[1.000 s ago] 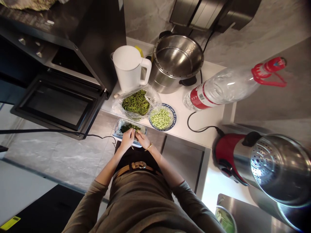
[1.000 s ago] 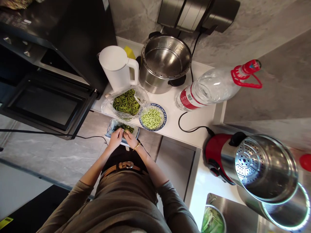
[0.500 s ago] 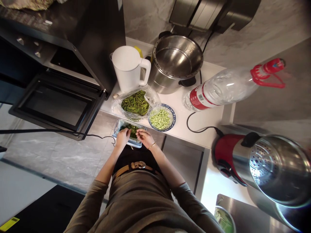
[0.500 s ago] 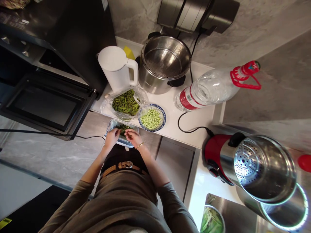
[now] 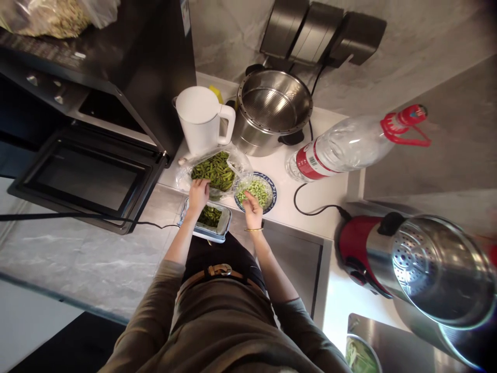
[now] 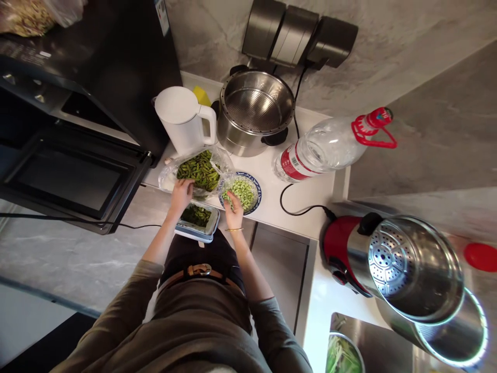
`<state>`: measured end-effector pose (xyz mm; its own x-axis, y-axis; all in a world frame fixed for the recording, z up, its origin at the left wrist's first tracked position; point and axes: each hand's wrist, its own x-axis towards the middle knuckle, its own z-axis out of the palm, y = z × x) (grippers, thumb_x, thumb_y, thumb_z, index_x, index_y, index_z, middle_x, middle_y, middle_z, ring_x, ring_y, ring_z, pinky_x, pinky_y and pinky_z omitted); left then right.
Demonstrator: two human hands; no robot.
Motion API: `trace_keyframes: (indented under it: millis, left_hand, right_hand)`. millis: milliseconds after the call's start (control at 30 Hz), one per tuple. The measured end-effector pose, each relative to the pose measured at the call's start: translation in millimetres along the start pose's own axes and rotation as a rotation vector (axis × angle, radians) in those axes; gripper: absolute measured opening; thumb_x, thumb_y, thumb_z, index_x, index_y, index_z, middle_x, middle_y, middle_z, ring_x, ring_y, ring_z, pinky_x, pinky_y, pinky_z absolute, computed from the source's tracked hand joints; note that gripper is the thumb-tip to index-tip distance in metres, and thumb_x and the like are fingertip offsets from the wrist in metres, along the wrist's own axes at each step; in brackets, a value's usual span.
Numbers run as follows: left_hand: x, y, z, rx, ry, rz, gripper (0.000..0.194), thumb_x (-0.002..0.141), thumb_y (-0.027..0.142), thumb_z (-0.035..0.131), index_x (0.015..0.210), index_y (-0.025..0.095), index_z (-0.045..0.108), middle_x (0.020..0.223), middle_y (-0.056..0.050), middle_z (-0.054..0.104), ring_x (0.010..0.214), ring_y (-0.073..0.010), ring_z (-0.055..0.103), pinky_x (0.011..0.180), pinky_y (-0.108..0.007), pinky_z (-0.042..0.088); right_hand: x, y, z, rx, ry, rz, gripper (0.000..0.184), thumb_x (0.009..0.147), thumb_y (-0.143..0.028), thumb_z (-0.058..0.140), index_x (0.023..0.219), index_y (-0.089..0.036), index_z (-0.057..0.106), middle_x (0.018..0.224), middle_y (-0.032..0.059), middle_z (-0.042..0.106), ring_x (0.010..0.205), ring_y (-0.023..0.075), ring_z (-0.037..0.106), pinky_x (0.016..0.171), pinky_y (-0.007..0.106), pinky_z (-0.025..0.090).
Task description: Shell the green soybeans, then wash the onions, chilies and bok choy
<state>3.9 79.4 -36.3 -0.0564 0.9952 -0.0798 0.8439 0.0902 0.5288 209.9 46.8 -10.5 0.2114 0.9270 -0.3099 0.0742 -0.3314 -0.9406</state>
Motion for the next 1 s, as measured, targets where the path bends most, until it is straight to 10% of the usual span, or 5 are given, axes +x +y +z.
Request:
trace_keyframes:
  millis: [267, 600, 1000]
  left_hand:
    - [56.9, -9.9, -0.1, 0.203, -0.266, 0.006, 0.020, 0.082, 0.009, 0.053, 0.095, 0.015, 0.067, 0.101, -0.014, 0.067, 0.108, -0.0285, 0.056, 0.090, -0.039, 0.046]
    - [-28.7, 14.8, -33.8, -0.237, -0.216, 0.220, 0.020, 0.093, 0.027, 0.051, 0.108, 0.021, 0.063, 0.103, -0.006, 0.069, 0.096, -0.0172, 0.065, 0.089, -0.031, 0.051]
    - [-69.0, 28.1, -55.4, 0.010, -0.227, 0.287, 0.024, 0.097, 0.029, 0.040, 0.095, 0.017, 0.061, 0.089, -0.010, 0.066, 0.088, -0.0206, 0.064, 0.080, -0.032, 0.051]
  right_hand:
    - [-25.2, 0.9, 42.4, 0.138, -0.275, 0.236, 0.027, 0.068, -0.035, 0.073, 0.091, -0.023, 0.068, 0.085, 0.0040, 0.073, 0.088, 0.0215, 0.068, 0.085, 0.036, 0.052]
    - [-18.4, -17.6, 52.9, -0.018, -0.369, 0.156, 0.048, 0.081, -0.063, 0.053, 0.058, -0.023, 0.042, 0.047, -0.0045, 0.040, 0.048, 0.0102, 0.038, 0.048, 0.024, 0.032]
    - [-26.5, -23.9, 54.5, 0.221, -0.542, 0.364, 0.057, 0.070, -0.069, 0.062, 0.054, -0.023, 0.031, 0.045, -0.0082, 0.022, 0.040, 0.0058, 0.020, 0.040, 0.023, 0.014]
